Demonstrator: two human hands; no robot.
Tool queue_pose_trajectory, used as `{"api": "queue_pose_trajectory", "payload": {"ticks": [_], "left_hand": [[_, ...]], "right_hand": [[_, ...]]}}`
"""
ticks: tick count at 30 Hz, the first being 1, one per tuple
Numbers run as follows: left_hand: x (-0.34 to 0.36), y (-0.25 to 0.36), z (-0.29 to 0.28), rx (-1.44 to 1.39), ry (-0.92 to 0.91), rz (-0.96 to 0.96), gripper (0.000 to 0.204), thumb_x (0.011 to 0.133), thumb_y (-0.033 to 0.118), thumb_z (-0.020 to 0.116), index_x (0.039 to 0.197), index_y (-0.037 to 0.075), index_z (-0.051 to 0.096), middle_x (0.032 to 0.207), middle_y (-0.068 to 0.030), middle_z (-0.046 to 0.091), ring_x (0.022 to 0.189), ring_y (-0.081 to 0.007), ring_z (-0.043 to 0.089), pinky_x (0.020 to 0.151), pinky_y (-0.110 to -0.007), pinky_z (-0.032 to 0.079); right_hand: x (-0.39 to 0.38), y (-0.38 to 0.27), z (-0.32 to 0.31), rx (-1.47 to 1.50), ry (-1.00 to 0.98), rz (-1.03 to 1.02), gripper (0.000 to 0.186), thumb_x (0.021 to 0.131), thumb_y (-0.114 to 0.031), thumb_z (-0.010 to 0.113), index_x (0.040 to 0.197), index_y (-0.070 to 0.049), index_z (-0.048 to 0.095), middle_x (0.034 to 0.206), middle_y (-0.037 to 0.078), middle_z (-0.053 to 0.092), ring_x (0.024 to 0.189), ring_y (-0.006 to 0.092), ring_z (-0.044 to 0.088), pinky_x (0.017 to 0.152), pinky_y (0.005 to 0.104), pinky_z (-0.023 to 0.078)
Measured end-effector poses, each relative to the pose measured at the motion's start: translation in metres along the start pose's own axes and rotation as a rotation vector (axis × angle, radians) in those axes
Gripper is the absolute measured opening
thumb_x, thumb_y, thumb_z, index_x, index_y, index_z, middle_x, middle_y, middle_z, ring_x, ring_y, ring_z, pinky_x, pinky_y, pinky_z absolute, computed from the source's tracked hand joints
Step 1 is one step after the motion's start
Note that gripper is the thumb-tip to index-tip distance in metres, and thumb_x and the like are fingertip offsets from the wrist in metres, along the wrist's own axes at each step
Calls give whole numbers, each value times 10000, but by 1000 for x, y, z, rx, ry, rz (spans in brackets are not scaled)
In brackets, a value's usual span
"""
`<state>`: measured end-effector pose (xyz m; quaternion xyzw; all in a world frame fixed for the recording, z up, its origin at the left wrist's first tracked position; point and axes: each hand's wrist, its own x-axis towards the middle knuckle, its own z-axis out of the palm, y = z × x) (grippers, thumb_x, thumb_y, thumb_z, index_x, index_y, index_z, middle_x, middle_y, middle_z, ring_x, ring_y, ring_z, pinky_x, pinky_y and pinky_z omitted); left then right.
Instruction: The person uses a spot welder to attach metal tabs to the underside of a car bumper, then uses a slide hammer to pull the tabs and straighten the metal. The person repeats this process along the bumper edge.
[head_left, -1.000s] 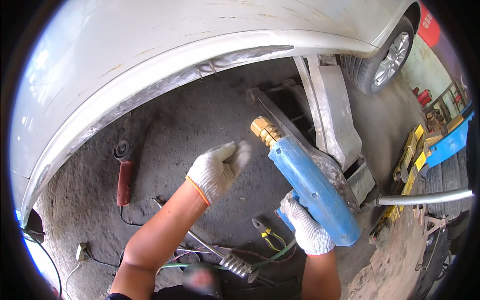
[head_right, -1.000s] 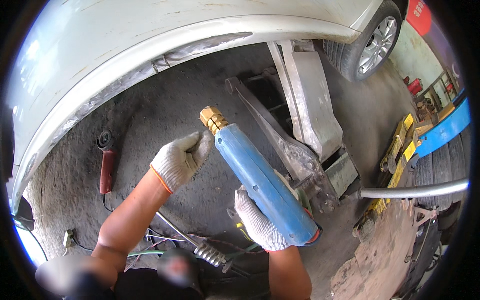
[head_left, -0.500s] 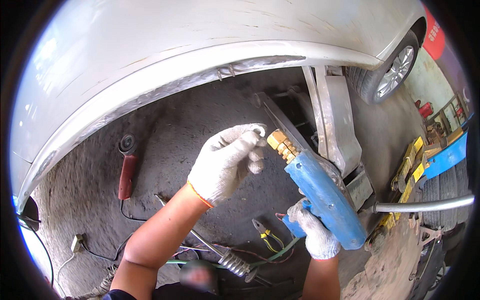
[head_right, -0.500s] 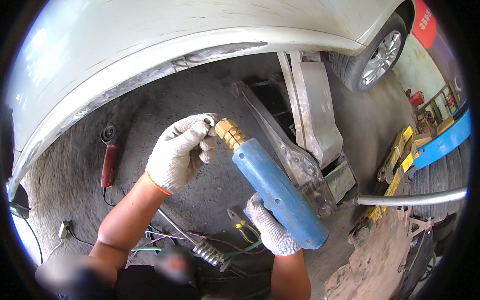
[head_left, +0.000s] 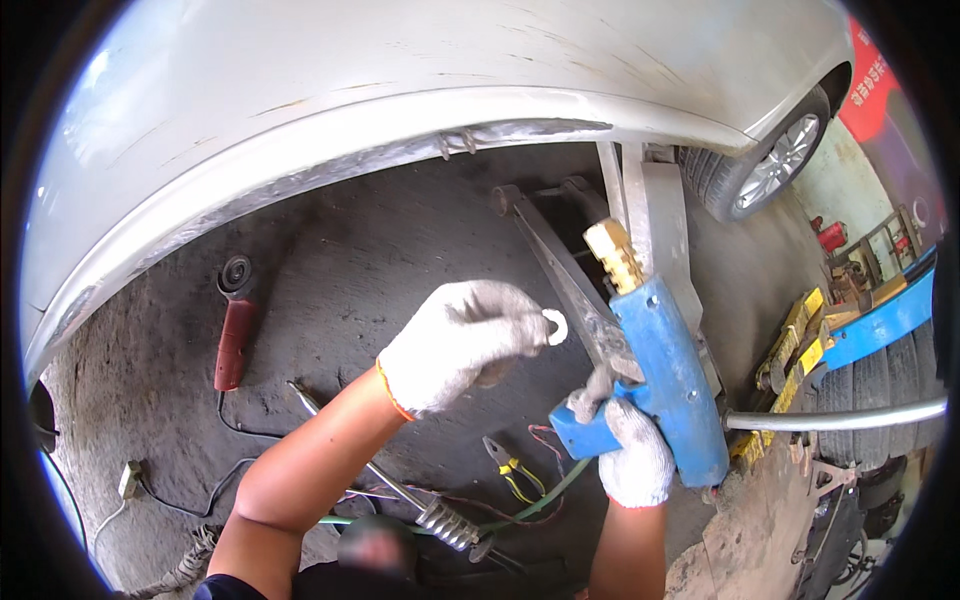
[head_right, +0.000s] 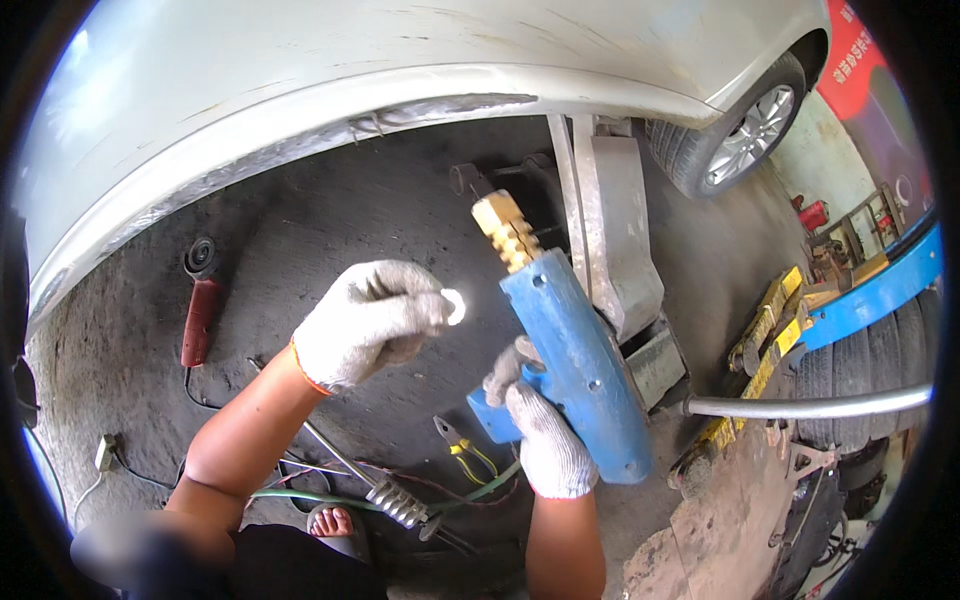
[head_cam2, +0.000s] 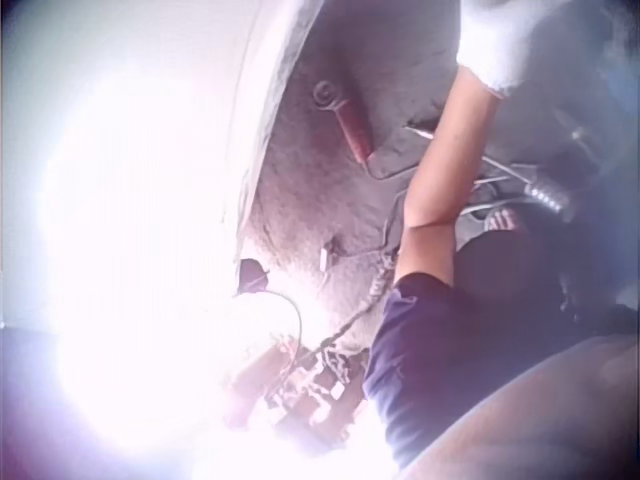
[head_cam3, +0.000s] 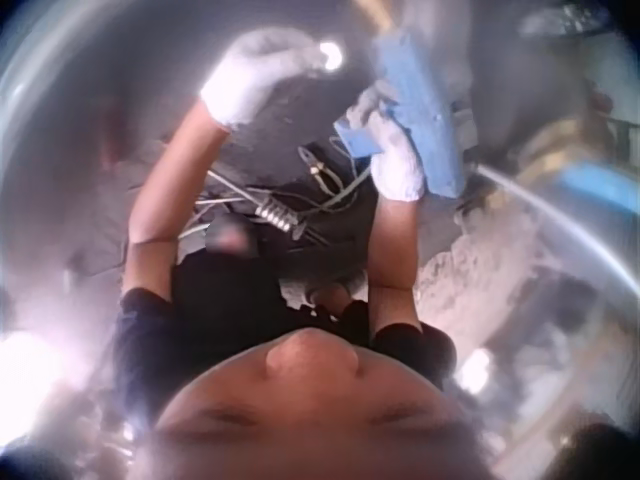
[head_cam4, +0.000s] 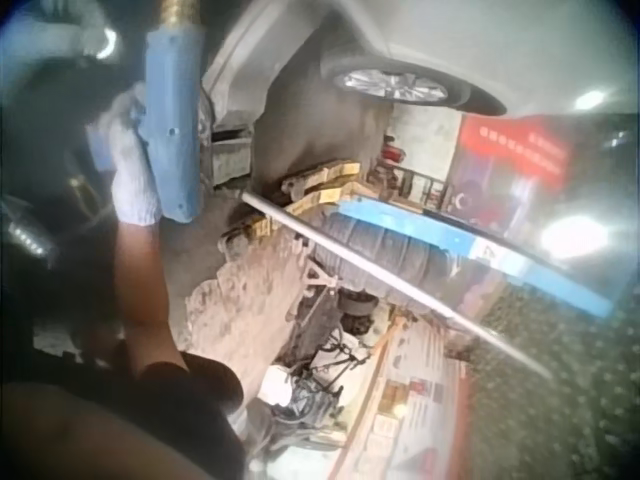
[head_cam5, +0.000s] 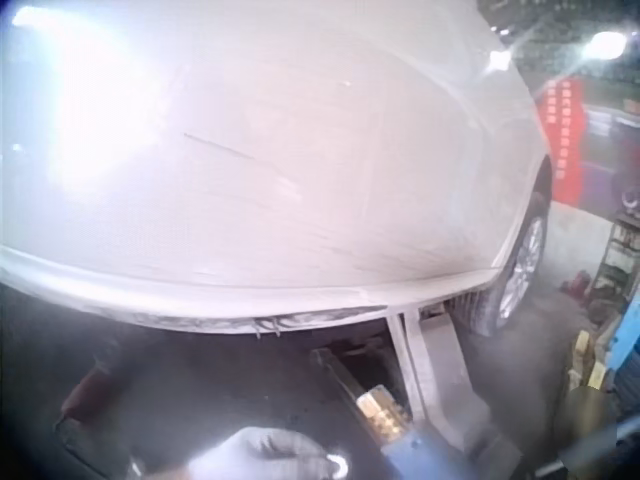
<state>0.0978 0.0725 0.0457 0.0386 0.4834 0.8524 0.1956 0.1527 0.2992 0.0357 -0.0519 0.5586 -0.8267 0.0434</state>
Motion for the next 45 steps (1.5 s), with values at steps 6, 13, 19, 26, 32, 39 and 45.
{"api": "queue_pose_trajectory", "payload": {"ticks": [6,13,19,26,32,39,45], "left_hand": [[0,7,-2,452,-170,19,185,888,148,754,984,-10,752,850,-37,722,785,-76,615,741,-271,519],[-4,3,-26,418,-270,133,209,858,109,778,1029,11,708,870,-21,716,797,-77,614,745,-275,520],[-7,-33,-31,-348,64,-28,171,892,197,756,947,48,693,725,16,614,559,-47,467,477,-218,341],[-19,-50,-13,-250,165,113,207,912,92,726,1099,5,705,906,-6,698,704,-40,582,618,-190,454],[13,-18,-18,-310,197,196,71,932,103,660,956,36,665,645,50,474,525,-35,339,474,-217,272],[54,15,-23,-390,167,334,79,948,111,651,990,44,660,655,55,453,524,-40,332,476,-208,272],[90,36,-48,-330,-114,320,107,970,141,641,1034,55,642,695,63,470,536,-26,339,470,-190,269]], "right_hand": [[4,2,-6,-52,-250,107,299,912,-49,637,1207,-12,600,920,71,682,866,164,649,868,376,537],[1,15,-21,-298,-315,421,128,924,-206,709,1021,-126,682,916,-42,692,857,75,645,864,306,536],[0,21,-2,-535,-252,321,115,960,-241,667,1000,-133,671,965,-41,671,907,79,638,862,304,526],[2,26,16,-497,-145,326,182,938,-230,699,1047,-88,667,961,-15,671,895,103,623,846,305,524],[11,22,34,19,-46,-13,312,855,-84,672,1152,-23,598,892,119,651,838,253,625,857,440,513],[27,-3,21,-192,66,63,280,883,-69,683,1147,-18,603,916,106,671,811,204,658,836,382,528],[61,-2,23,-182,-10,11,272,895,-102,705,1138,-14,619,853,98,675,820,191,668,828,366,535]]}}
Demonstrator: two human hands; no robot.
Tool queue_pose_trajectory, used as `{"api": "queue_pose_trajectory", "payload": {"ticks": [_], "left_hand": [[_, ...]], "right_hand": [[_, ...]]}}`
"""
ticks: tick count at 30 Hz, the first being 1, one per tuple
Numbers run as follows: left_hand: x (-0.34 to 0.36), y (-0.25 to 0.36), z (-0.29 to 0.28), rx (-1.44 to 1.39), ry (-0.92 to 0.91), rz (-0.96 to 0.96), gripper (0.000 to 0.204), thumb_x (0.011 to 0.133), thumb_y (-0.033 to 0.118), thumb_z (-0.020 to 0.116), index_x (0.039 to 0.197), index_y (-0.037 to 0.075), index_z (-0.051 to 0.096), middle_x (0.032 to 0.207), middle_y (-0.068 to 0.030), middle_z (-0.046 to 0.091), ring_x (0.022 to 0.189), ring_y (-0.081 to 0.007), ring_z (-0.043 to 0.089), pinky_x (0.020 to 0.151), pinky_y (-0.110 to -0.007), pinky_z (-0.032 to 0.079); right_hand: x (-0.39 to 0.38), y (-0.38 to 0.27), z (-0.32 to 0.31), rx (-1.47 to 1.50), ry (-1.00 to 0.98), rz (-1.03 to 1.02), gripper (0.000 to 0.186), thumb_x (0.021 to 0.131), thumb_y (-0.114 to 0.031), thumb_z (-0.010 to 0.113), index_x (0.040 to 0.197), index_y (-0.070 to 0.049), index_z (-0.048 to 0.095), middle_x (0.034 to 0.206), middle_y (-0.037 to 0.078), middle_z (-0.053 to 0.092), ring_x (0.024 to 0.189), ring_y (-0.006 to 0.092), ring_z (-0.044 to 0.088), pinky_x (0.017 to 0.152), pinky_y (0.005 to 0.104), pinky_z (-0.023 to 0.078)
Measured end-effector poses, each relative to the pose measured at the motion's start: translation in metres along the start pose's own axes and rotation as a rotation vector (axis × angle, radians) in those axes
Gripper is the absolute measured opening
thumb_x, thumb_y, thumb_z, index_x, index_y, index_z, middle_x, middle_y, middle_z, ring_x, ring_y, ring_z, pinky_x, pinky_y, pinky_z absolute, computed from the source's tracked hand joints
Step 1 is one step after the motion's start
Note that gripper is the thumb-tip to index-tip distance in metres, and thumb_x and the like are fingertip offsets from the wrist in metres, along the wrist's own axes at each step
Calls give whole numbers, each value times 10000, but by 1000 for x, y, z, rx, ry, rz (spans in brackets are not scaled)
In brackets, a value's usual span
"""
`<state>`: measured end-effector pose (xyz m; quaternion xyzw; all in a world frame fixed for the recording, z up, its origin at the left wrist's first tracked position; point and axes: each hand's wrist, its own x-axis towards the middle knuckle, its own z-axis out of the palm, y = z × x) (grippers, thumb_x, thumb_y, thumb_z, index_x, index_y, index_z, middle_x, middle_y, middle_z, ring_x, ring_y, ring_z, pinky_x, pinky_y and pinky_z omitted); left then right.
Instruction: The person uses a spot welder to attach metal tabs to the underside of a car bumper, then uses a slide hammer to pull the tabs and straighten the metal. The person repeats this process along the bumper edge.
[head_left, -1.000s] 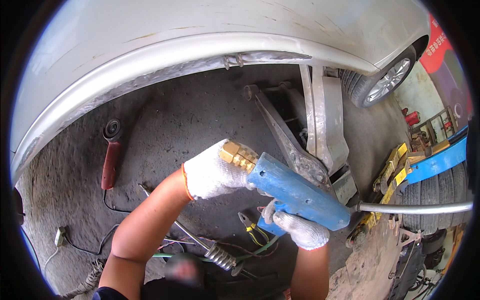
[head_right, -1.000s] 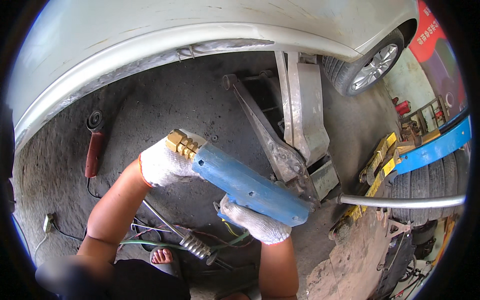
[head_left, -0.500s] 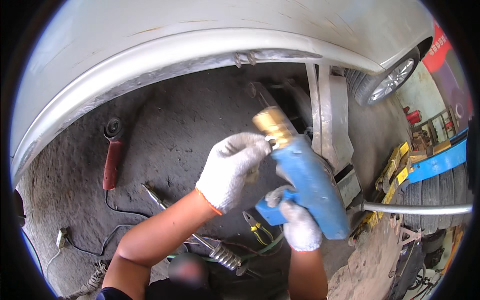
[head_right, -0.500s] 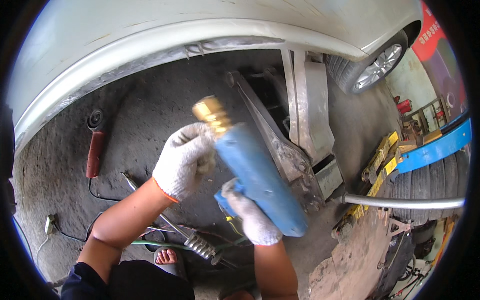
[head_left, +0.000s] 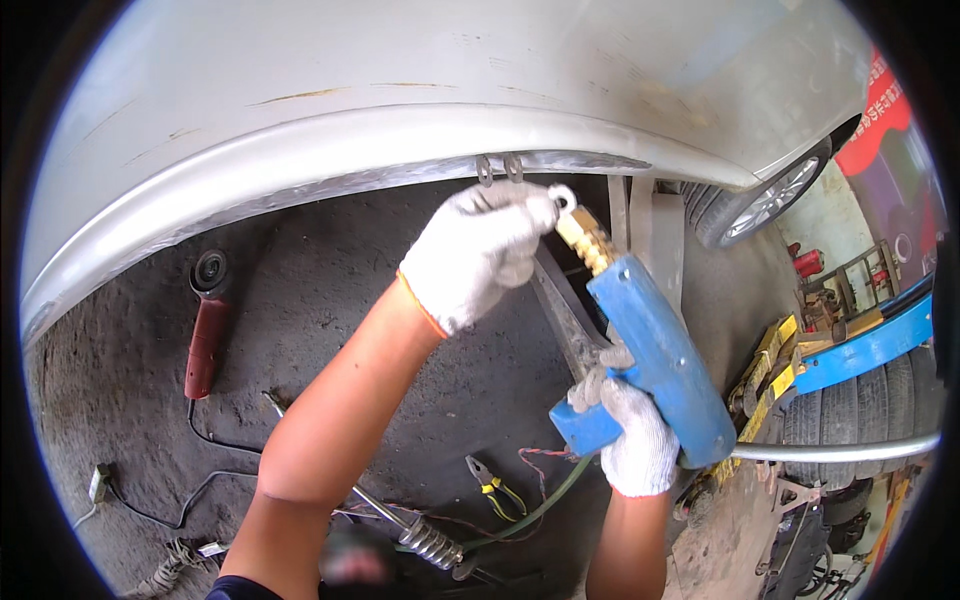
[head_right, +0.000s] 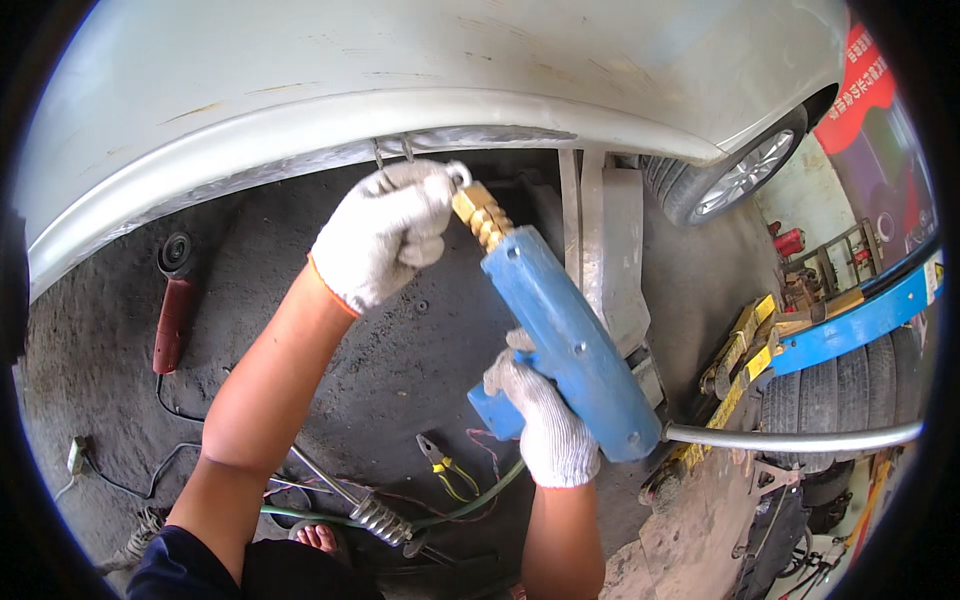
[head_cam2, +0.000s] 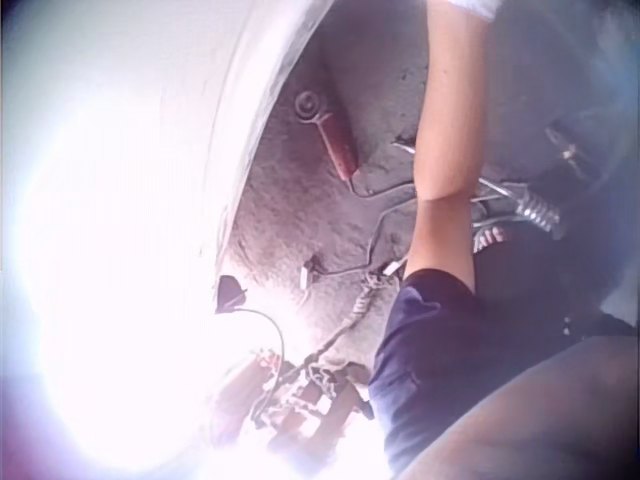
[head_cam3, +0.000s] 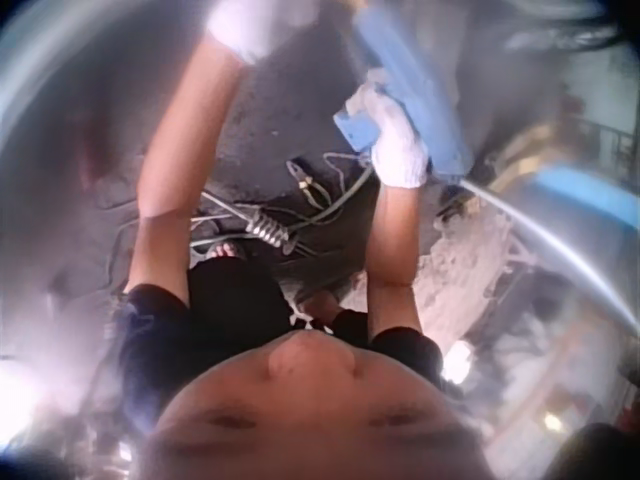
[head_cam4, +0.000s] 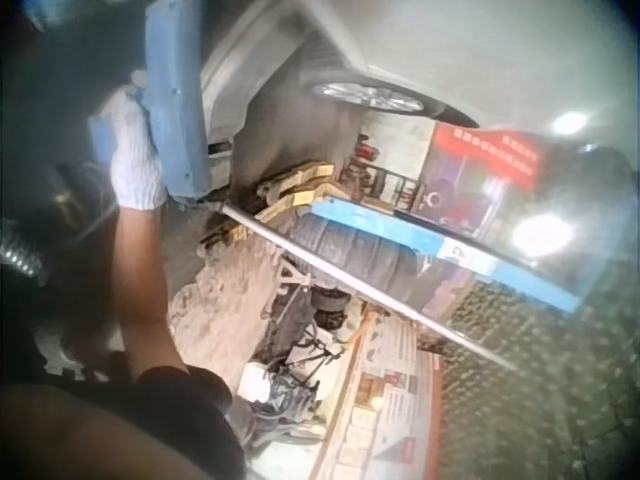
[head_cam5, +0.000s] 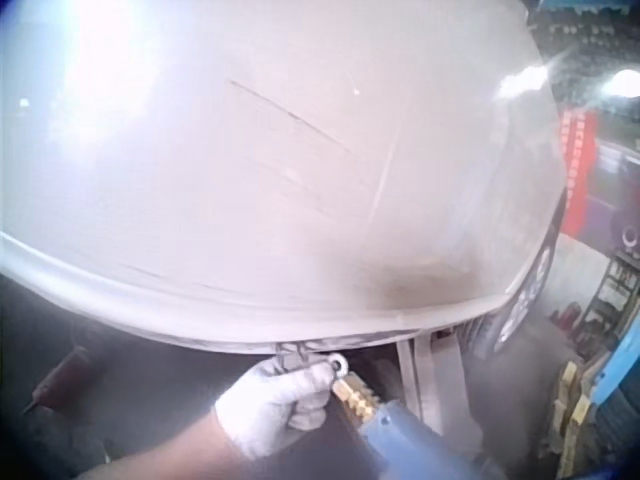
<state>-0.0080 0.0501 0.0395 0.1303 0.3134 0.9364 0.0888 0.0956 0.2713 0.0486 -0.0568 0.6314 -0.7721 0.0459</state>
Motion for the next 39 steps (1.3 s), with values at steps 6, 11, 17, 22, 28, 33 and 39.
{"api": "queue_pose_trajectory", "payload": {"ticks": [6,11,17,22,28,33,39], "left_hand": [[17,-9,0,-407,48,-14,157,997,179,595,1056,37,570,706,43,423,549,-27,345,443,-174,291],[20,-20,1,-718,42,-89,212,1010,218,575,1060,15,540,695,31,400,556,-33,360,425,-172,314],[15,-18,-3,-718,24,-75,86,1000,137,587,978,73,534,716,32,409,563,-54,354,454,-199,292],[14,-14,-6,-738,-24,-115,68,997,116,584,991,73,532,717,34,411,555,-52,363,451,-199,314],[14,-14,-5,-775,-9,-108,52,991,83,570,1002,66,522,721,31,413,546,-52,359,446,-197,324],[16,-15,-6,-782,-21,-104,68,985,66,570,976,70,502,706,28,400,540,-63,355,444,-194,324],[16,-14,-8,-822,-12,-106,132,974,42,565,905,86,462,676,23,375,533,-80,351,441,-206,322]], "right_hand": [[19,-4,22,-168,69,-29,286,899,-120,708,1146,2,632,906,88,692,824,169,666,800,345,543],[26,4,22,-227,120,-44,342,868,-149,748,1167,-14,650,1015,90,710,890,186,684,851,360,553],[22,-3,27,-261,161,73,413,843,-206,787,1192,-30,656,1150,117,697,985,202,683,866,382,562],[21,-4,28,-393,169,37,432,857,-233,779,1216,-31,652,1182,126,697,1020,226,687,890,387,554],[20,-2,28,-393,148,-62,425,859,-252,786,1206,-40,662,1162,125,709,1017,244,697,922,390,543],[22,2,22,-481,144,-40,412,889,-258,762,1224,-45,651,1177,121,700,1042,233,688,930,385,541],[23,13,22,-407,126,37,428,901,-268,754,1245,-45,632,1214,119,679,1098,231,662,966,372,520]]}}
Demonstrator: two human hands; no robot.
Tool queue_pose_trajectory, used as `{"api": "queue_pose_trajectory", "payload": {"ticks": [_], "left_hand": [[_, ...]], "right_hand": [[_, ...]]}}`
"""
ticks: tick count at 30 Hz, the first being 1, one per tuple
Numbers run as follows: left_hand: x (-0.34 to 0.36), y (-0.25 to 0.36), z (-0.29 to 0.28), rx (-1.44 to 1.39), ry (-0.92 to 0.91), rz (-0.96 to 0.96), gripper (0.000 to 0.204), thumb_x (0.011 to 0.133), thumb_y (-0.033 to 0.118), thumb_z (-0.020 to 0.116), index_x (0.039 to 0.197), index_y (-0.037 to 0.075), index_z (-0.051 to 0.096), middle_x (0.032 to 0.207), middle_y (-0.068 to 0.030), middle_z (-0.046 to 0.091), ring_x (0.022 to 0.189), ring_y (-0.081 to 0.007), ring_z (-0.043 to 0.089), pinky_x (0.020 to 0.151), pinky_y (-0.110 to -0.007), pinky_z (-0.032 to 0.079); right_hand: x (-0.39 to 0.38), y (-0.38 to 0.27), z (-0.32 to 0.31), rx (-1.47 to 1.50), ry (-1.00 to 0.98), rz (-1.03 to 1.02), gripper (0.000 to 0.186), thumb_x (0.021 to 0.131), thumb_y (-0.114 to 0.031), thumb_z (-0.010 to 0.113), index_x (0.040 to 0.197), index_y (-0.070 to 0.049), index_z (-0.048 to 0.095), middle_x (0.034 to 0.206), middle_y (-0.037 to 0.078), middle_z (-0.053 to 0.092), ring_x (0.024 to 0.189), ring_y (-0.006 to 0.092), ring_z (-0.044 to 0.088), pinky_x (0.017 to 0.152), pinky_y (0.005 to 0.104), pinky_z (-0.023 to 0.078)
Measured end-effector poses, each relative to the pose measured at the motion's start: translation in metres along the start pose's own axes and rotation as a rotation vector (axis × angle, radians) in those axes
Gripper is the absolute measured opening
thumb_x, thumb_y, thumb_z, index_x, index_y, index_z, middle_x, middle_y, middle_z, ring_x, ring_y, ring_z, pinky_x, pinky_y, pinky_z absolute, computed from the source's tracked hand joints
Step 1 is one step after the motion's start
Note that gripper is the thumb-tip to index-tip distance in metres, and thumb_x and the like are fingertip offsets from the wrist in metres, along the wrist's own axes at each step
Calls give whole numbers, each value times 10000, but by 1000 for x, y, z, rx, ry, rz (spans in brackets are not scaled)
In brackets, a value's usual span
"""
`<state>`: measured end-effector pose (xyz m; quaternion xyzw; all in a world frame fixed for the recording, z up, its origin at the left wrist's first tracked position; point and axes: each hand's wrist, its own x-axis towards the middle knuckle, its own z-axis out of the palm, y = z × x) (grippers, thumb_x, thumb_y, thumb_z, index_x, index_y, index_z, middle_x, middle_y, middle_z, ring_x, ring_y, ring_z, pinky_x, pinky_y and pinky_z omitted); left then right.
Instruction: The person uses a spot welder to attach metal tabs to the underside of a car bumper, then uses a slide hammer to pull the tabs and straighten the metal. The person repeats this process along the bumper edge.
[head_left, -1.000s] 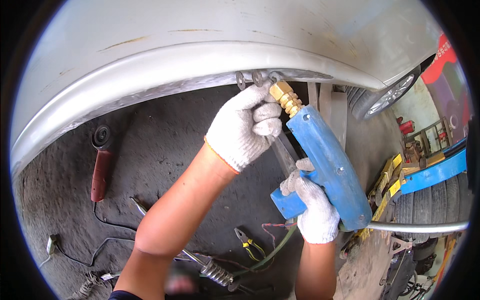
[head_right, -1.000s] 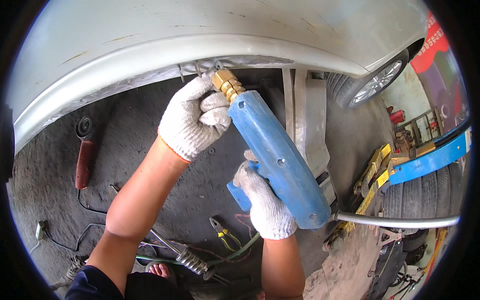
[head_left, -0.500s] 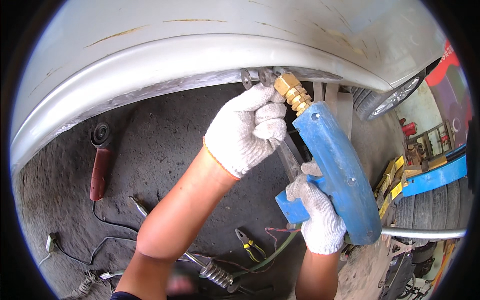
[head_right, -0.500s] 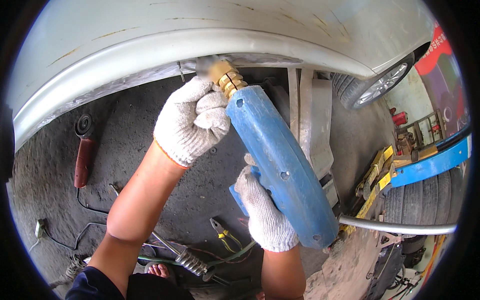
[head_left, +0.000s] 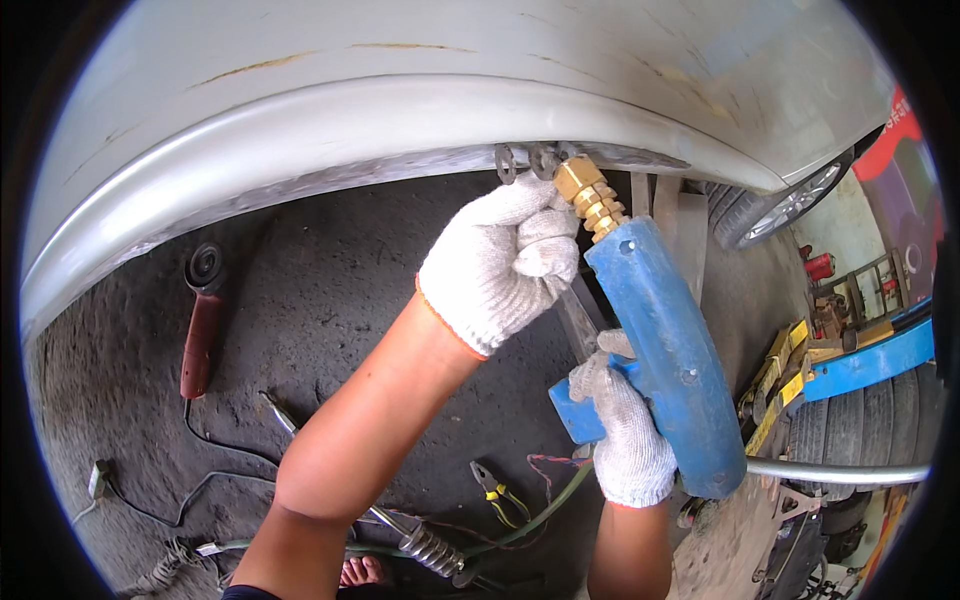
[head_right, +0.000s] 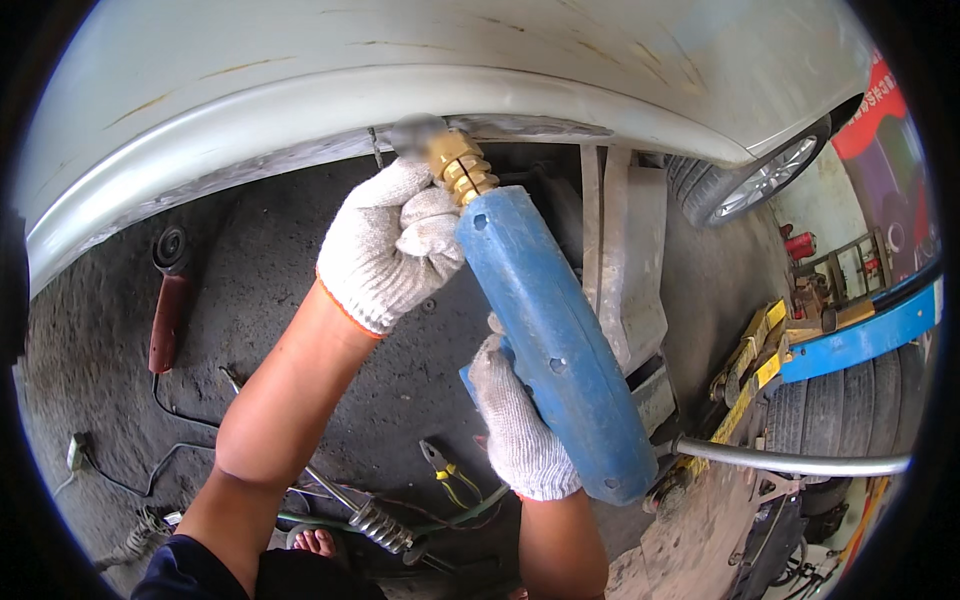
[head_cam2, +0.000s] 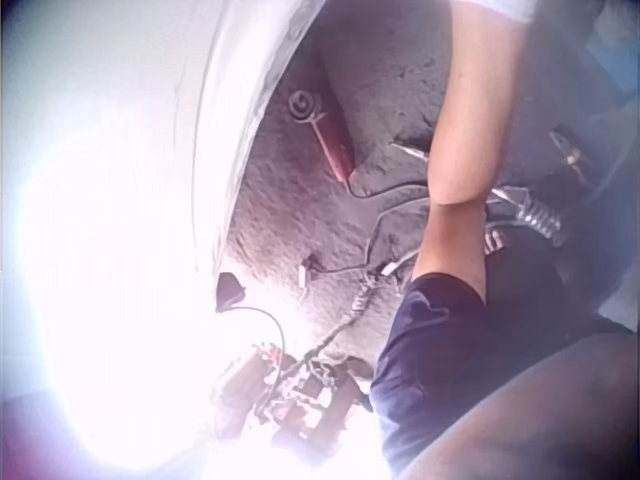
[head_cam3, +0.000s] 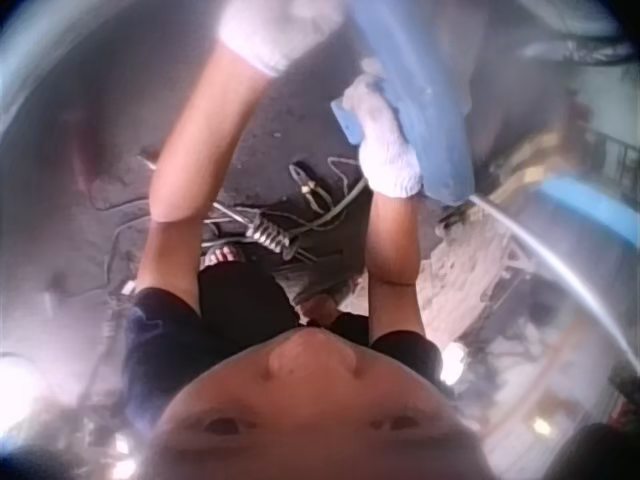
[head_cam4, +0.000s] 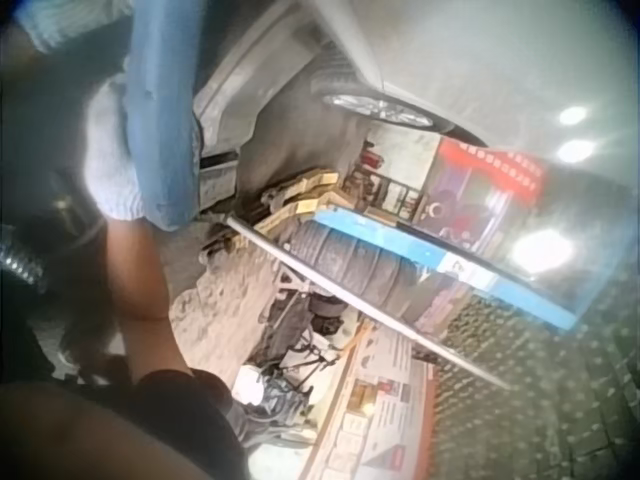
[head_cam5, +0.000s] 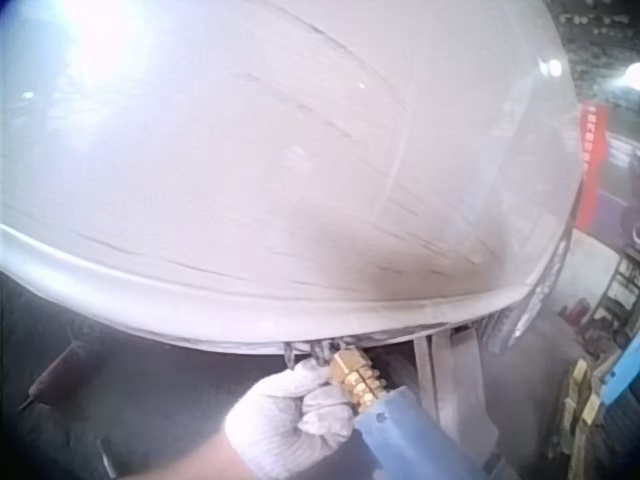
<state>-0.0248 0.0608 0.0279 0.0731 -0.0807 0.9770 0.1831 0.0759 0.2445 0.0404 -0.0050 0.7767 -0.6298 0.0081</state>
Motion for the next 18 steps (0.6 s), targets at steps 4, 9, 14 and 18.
{"api": "queue_pose_trajectory", "payload": {"ticks": [4,9,14,18], "left_hand": [[1,-1,2,2,41,6,145,972,40,566,888,90,458,664,23,369,527,-83,344,440,-209,319],[2,-1,0,47,8,38,151,972,42,567,878,95,461,667,26,371,529,-82,347,440,-207,319],[2,-3,-1,-2,-19,14,139,972,44,572,885,97,476,680,24,380,532,-78,353,440,-205,318],[3,-3,-2,36,-48,50,94,981,56,562,913,74,500,688,24,381,534,-76,354,443,-204,321]], "right_hand": [[-1,-2,1,-20,29,25,428,896,-263,759,1235,-34,634,1225,122,672,1108,230,655,979,365,510],[-1,-4,1,-49,22,-42,437,893,-273,763,1242,-42,637,1227,116,673,1095,237,657,982,368,504],[0,1,-3,-121,43,-16,440,891,-283,767,1244,-55,639,1208,114,683,1080,234,662,980,375,505],[-1,0,-2,-83,33,24,412,895,-271,765,1226,-56,646,1179,113,693,1068,220,666,970,371,510]]}}
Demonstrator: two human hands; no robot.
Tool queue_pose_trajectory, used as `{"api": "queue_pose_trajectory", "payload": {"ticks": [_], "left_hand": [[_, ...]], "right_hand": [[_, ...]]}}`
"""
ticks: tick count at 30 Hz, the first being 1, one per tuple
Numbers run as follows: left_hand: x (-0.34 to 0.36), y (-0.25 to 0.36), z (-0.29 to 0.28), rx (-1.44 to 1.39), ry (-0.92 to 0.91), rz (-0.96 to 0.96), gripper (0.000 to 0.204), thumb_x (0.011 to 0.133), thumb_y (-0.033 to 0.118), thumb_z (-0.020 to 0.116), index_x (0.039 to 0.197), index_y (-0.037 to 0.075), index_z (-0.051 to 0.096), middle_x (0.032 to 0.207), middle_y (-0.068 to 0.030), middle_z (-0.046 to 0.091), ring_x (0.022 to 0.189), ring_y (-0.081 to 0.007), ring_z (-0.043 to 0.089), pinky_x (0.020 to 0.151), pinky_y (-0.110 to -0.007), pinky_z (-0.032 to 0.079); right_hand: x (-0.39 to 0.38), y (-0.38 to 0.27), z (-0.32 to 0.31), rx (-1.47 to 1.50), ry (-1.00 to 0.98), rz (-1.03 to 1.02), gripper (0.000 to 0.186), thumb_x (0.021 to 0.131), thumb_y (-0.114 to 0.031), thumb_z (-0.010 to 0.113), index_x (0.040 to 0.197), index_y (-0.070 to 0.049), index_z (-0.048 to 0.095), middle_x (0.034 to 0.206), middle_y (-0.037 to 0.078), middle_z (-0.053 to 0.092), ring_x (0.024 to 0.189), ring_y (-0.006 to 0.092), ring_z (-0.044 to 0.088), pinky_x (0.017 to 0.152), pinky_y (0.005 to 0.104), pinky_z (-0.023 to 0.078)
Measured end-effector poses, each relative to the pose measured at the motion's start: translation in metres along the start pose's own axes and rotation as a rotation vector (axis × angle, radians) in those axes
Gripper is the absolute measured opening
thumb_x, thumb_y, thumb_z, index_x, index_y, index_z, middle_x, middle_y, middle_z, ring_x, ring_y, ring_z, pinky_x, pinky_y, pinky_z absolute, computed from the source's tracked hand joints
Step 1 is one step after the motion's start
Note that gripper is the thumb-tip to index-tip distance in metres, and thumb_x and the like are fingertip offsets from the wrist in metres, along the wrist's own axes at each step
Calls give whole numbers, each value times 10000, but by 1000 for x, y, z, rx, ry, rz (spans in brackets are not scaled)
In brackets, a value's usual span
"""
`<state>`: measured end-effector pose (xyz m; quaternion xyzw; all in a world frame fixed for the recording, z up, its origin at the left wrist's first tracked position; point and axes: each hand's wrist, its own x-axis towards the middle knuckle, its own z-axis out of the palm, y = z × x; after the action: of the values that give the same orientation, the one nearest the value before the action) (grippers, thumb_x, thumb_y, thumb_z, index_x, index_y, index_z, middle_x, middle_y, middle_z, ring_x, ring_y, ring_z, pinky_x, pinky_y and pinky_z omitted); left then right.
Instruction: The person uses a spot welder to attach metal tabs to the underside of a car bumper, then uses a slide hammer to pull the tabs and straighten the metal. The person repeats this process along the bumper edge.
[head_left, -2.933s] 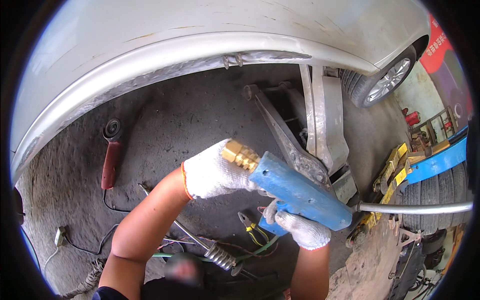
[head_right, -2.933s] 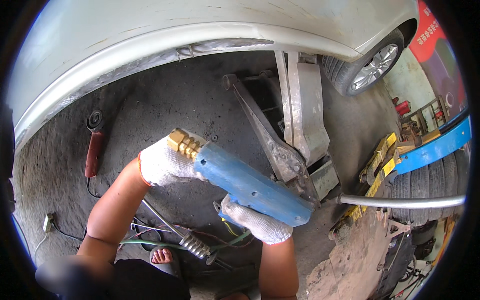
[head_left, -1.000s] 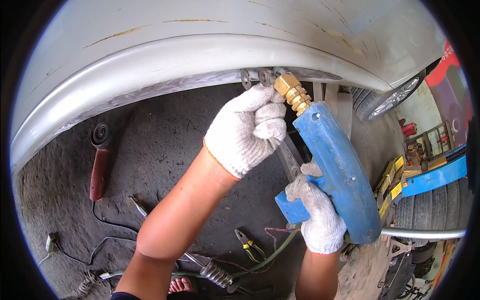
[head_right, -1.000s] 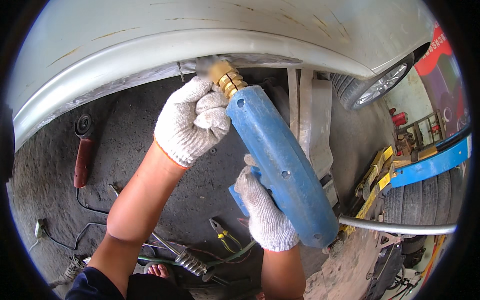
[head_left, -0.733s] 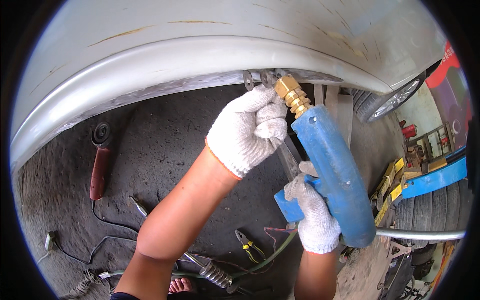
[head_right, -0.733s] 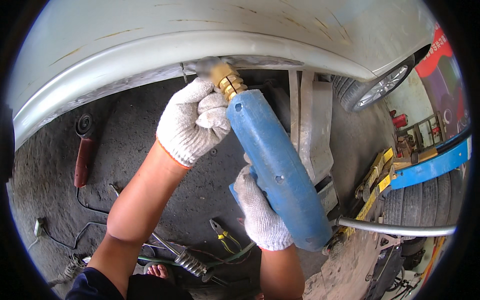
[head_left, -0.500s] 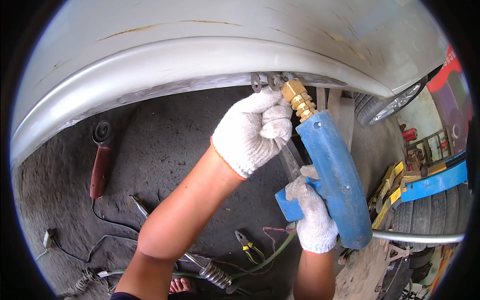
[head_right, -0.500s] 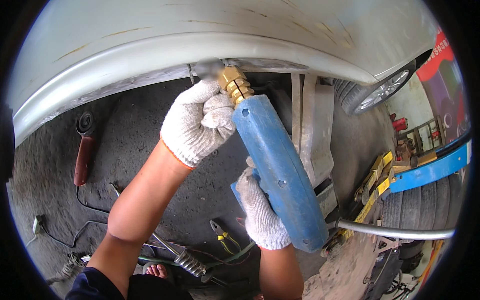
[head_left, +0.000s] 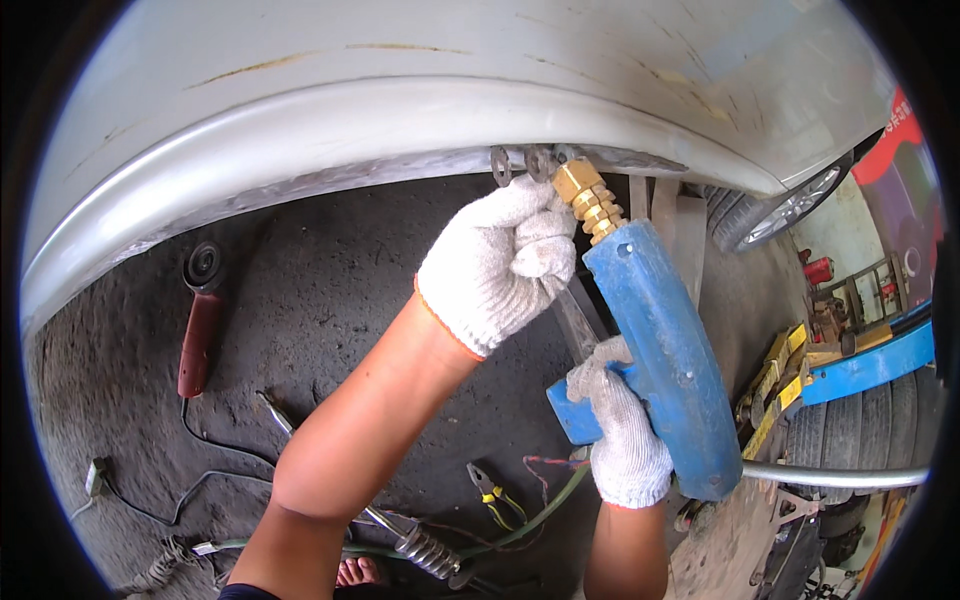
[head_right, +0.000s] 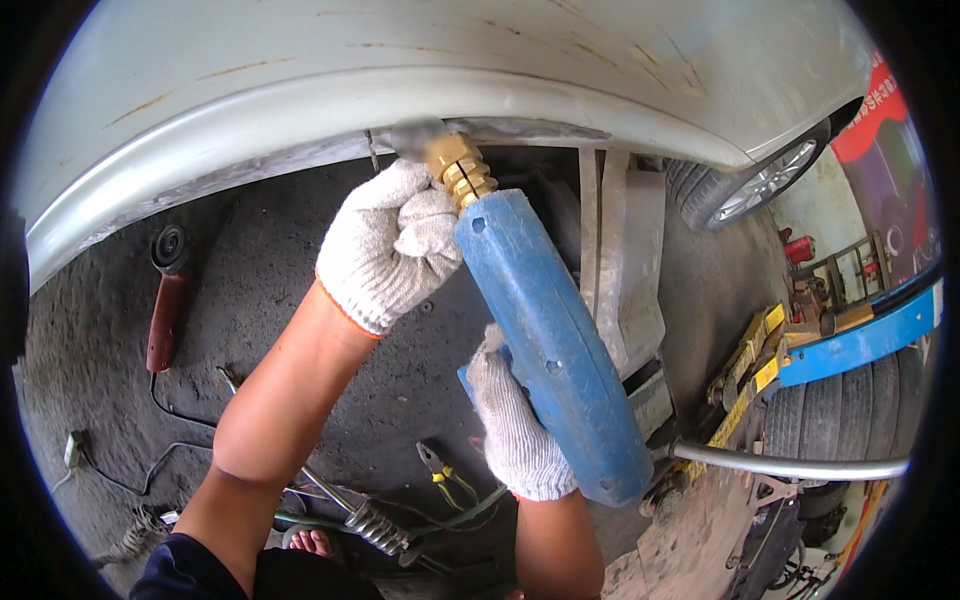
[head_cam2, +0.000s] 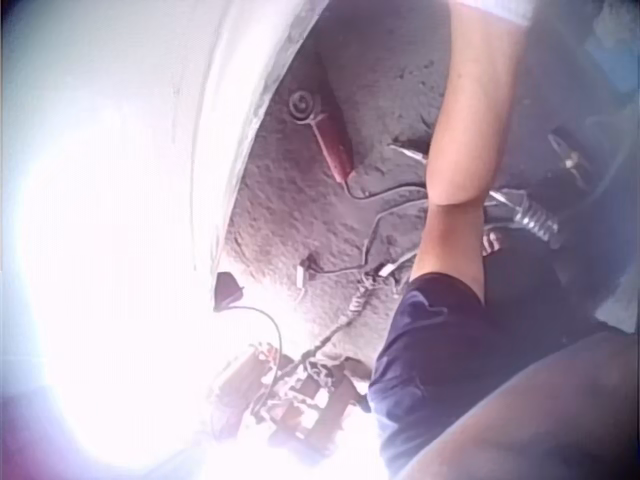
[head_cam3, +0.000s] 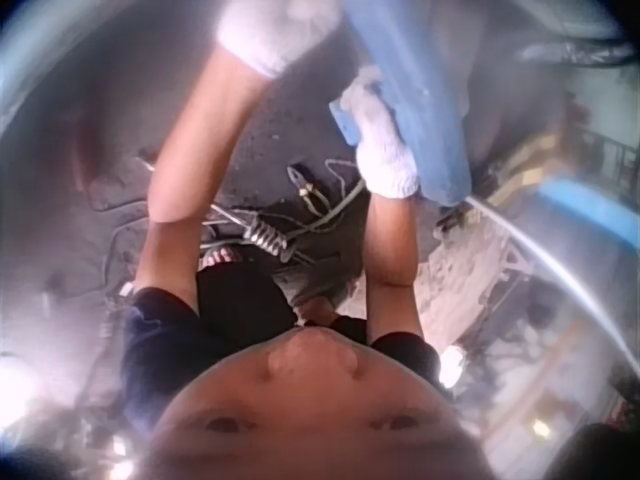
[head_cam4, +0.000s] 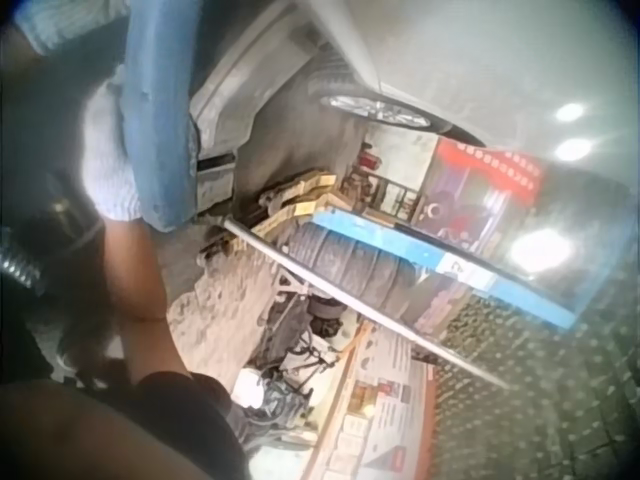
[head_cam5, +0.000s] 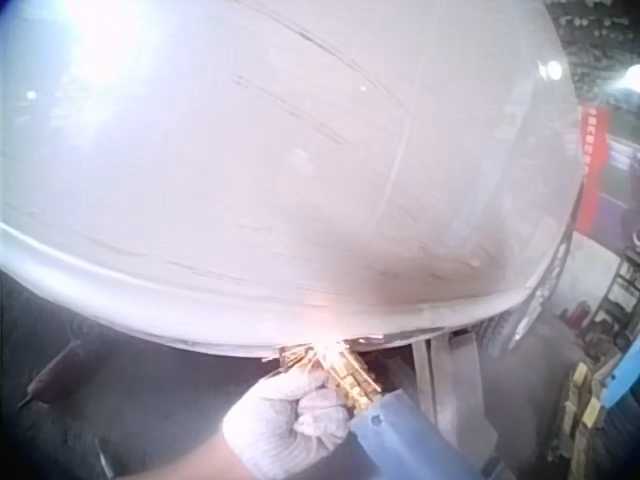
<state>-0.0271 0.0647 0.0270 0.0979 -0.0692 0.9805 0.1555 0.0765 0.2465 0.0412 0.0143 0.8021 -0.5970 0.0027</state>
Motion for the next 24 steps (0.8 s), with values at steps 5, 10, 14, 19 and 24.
{"api": "queue_pose_trajectory", "payload": {"ticks": [5,10,14,19,24], "left_hand": [[0,-2,1,44,62,25,96,994,110,564,992,20,532,698,17,412,535,-67,359,438,-195,333],[-18,-22,-11,101,252,15,282,1037,198,520,1148,-62,517,886,-102,566,647,-98,476,564,-199,466],[-43,-26,-80,152,758,-14,299,1074,134,401,1232,-108,476,1101,-209,609,930,-208,661,780,-281,615],[-88,-30,-87,617,633,-120,335,1080,157,393,1285,-99,460,1246,-246,593,1070,-291,673,851,-350,630],[-106,-46,-39,332,415,-211,433,1066,218,431,1367,-93,411,1364,-289,522,1208,-394,594,1022,-476,534]], "right_hand": [[-1,-4,4,60,-3,-58,338,898,-220,761,1165,-41,657,1105,87,702,989,184,673,877,331,535],[-11,6,-8,189,28,-54,229,908,-163,716,1058,0,658,931,73,692,856,167,658,827,336,531],[-37,25,-33,337,80,-45,364,879,-101,644,1182,83,562,785,114,617,741,237,610,771,409,520],[-62,44,-58,260,82,75,195,869,-138,767,1004,-19,690,898,72,710,853,156,671,774,321,551],[-57,36,-53,358,45,42,338,870,-101,765,1175,-17,646,968,61,698,866,138,666,791,307,554]]}}
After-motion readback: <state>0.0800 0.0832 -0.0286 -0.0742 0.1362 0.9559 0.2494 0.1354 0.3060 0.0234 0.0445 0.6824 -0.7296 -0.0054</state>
